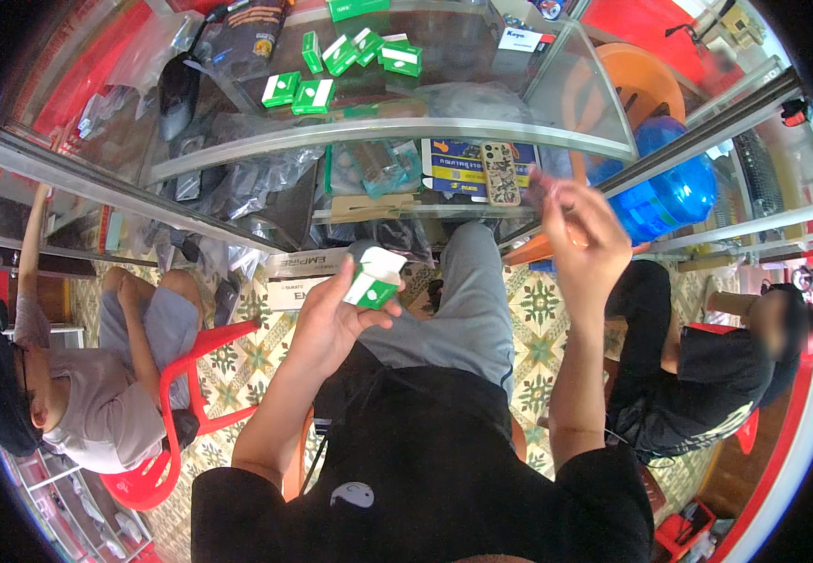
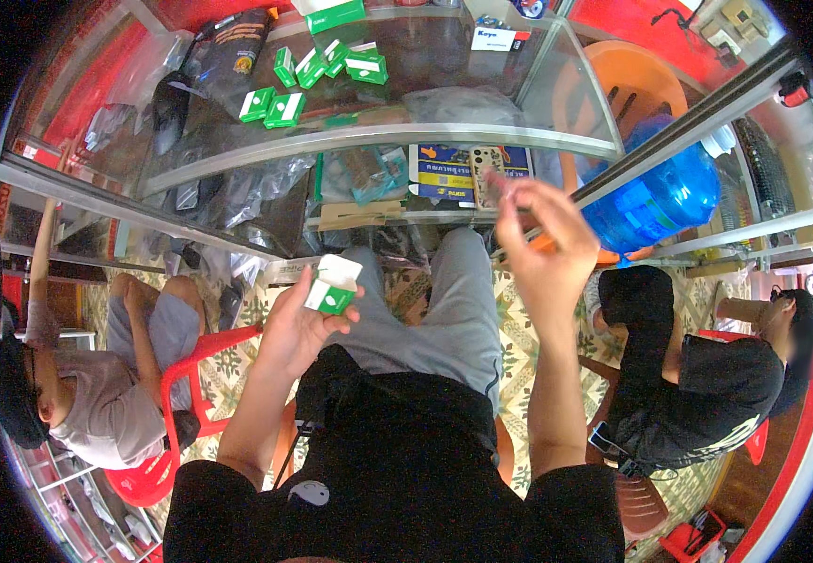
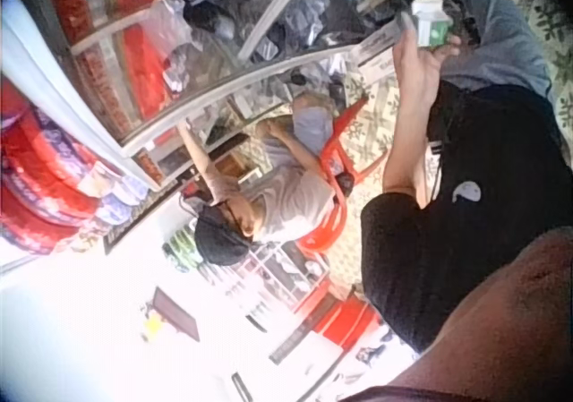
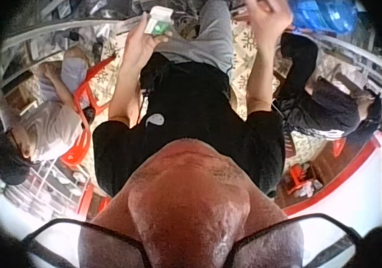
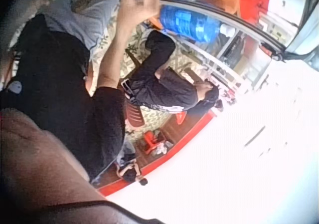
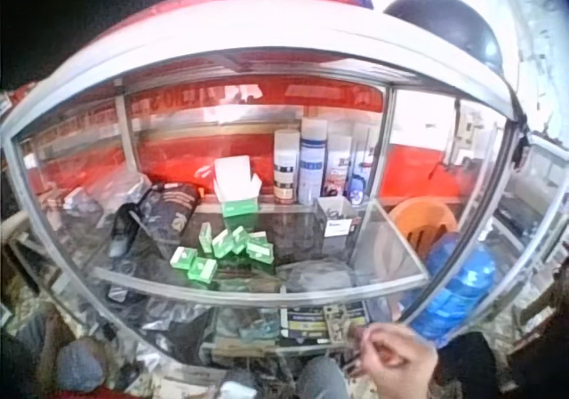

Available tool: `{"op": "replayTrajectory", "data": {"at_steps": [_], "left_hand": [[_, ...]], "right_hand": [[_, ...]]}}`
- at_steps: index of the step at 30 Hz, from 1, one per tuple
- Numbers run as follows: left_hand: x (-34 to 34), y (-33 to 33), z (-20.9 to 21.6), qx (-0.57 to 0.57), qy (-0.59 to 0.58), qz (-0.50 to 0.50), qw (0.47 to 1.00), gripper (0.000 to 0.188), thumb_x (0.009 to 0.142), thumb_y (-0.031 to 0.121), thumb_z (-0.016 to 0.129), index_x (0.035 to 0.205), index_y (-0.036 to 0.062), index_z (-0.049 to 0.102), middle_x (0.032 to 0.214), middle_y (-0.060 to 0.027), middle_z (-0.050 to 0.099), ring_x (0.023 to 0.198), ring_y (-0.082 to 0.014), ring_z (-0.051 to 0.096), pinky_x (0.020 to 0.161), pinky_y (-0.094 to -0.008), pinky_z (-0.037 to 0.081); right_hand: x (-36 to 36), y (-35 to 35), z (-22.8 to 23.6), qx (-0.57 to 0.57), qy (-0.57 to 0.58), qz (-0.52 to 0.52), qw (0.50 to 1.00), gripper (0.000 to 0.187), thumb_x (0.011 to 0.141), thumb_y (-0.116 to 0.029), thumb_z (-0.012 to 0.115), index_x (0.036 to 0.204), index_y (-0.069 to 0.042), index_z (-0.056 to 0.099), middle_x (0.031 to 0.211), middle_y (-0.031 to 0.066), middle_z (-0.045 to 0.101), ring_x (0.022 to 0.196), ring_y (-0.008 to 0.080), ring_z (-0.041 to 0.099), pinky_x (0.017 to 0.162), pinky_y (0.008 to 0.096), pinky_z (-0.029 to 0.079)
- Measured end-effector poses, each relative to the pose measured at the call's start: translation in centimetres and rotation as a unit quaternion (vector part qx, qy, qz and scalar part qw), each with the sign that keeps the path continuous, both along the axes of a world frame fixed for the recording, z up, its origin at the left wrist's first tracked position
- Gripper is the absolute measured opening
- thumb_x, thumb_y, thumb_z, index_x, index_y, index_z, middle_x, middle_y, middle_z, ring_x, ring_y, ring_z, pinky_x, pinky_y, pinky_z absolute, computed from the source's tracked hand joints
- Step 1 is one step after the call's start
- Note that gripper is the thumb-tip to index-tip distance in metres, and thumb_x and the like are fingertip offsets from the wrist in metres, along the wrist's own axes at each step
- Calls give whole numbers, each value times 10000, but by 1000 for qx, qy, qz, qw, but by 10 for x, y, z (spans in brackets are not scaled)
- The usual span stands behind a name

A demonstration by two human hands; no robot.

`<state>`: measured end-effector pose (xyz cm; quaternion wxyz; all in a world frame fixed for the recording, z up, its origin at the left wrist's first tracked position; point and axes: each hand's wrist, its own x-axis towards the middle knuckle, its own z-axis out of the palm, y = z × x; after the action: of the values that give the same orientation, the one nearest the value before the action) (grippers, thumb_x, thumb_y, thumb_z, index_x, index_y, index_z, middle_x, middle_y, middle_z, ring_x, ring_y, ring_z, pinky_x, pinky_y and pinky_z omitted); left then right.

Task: The person sits in a shop and repeatedly picks up small green and white boxes from a glass display counter. They open the boxes, remove the contents, and place the empty boxes back on the counter in a pile.

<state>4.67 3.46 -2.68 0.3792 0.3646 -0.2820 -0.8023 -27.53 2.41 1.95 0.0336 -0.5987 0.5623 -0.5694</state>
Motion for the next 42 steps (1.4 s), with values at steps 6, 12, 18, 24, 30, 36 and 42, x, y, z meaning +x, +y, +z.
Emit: {"op": "replayTrajectory", "data": {"at_steps": [6,12,18,24,30,36,42], "left_hand": [[5,-1,6,23,107,2,994,662,1177,528,339,1462,-37,531,1281,-259,717,1026,-322,770,856,-388,655],[10,-3,16,-38,14,27,999,485,1182,358,443,1458,-30,537,1302,-257,708,1023,-323,764,853,-418,665],[43,-45,26,-266,-250,116,924,351,1091,164,674,1389,-20,657,1265,-104,722,1030,-170,719,826,-349,640],[97,-148,52,-487,-489,271,671,406,1015,133,775,1409,73,695,1178,-100,803,890,-85,708,731,-273,564],[120,-198,54,-463,-778,243,348,487,982,345,800,1428,174,707,1404,-122,673,1239,-318,590,1048,-465,483],[79,-199,71,-634,-644,149,401,550,995,346,763,1493,148,641,1501,-111,620,1263,-383,515,1105,-496,420],[76,-230,74,-621,-667,-10,413,581,1001,282,753,1528,96,593,1472,-136,630,1260,-358,522,1127,-464,429]], "right_hand": [[-42,-73,2,-54,186,-169,966,117,902,-38,804,1014,-3,793,1081,77,795,905,243,744,780,366,602],[-44,-90,6,-13,303,-118,946,146,928,-96,795,1057,-33,817,1117,100,793,1050,319,713,922,426,586],[-24,-63,10,-29,272,-83,958,143,945,-63,777,1071,2,795,1144,144,777,1083,354,708,946,441,571],[-21,-35,7,-31,239,-57,969,89,923,-2,780,1005,32,785,1118,150,775,1045,355,714,929,436,569],[-23,-17,2,-19,230,-57,971,65,923,0,782,978,35,780,1103,140,774,1021,342,706,911,434,561],[-23,-5,5,1,211,-51,976,52,917,9,783,957,39,768,1082,134,770,1011,332,700,909,433,553],[-5,-3,9,-3,210,-7,978,42,905,19,788,938,41,772,1066,132,770,1004,327,705,917,437,552]]}}
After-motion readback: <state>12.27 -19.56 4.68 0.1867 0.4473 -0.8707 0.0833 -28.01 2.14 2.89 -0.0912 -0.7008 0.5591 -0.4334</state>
